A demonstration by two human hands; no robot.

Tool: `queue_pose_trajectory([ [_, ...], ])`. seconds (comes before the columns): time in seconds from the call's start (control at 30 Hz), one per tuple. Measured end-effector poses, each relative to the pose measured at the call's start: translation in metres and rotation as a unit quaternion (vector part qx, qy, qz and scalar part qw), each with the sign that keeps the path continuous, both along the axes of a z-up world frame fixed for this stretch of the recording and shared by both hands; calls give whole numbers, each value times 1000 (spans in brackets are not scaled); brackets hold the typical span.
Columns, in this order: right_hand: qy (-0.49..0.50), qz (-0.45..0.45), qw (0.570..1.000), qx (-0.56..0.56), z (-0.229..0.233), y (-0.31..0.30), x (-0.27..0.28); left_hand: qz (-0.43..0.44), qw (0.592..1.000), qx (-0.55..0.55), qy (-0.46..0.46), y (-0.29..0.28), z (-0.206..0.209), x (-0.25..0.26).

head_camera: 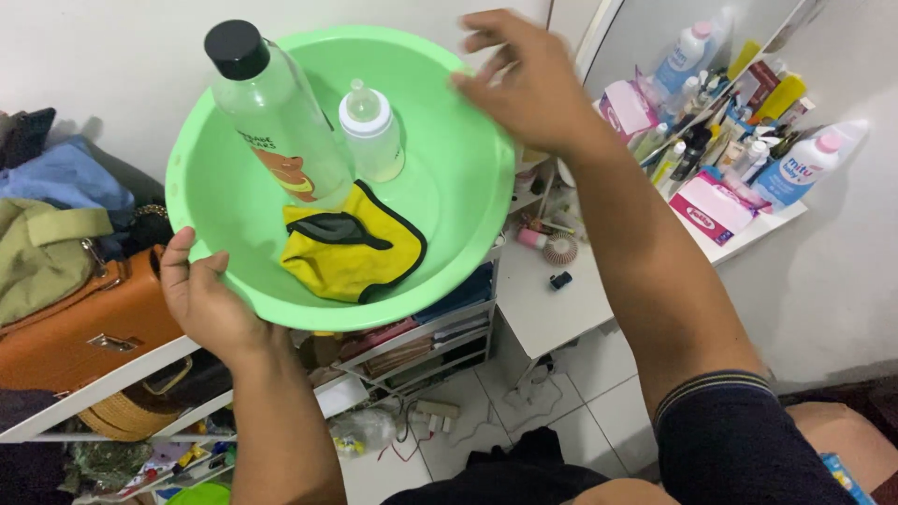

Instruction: Organizing various baby care items into a basin.

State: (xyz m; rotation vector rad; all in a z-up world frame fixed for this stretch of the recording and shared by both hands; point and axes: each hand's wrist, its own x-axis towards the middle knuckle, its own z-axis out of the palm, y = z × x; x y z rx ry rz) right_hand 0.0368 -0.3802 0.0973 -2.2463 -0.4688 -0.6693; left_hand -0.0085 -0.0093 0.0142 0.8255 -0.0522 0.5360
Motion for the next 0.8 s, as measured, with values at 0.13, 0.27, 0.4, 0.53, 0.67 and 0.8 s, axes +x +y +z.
queue_pose_trajectory([
  [0.13,-137,-100,971,166,-78,-71,-1,14,999,33,-14,8,-10,2],
  [0.27,-40,-126,947,292,-116,-27,-53,9,998,42,-51,13,-13,2],
  [0.4,56,3,931,361,-106,49,-89,36,981,183,-45,24,-15,2],
  [0.53,-46,-56,968,239,-114,66,-88,417,685,590,-94,-8,38,-32],
  [0.67,-67,-54,967,241,-116,68,-85,129,802,565,-143,-67,63,-79],
  [0.8,-74,-53,962,256,-129,66,-79,-51,681,700,-208,-133,82,-89],
])
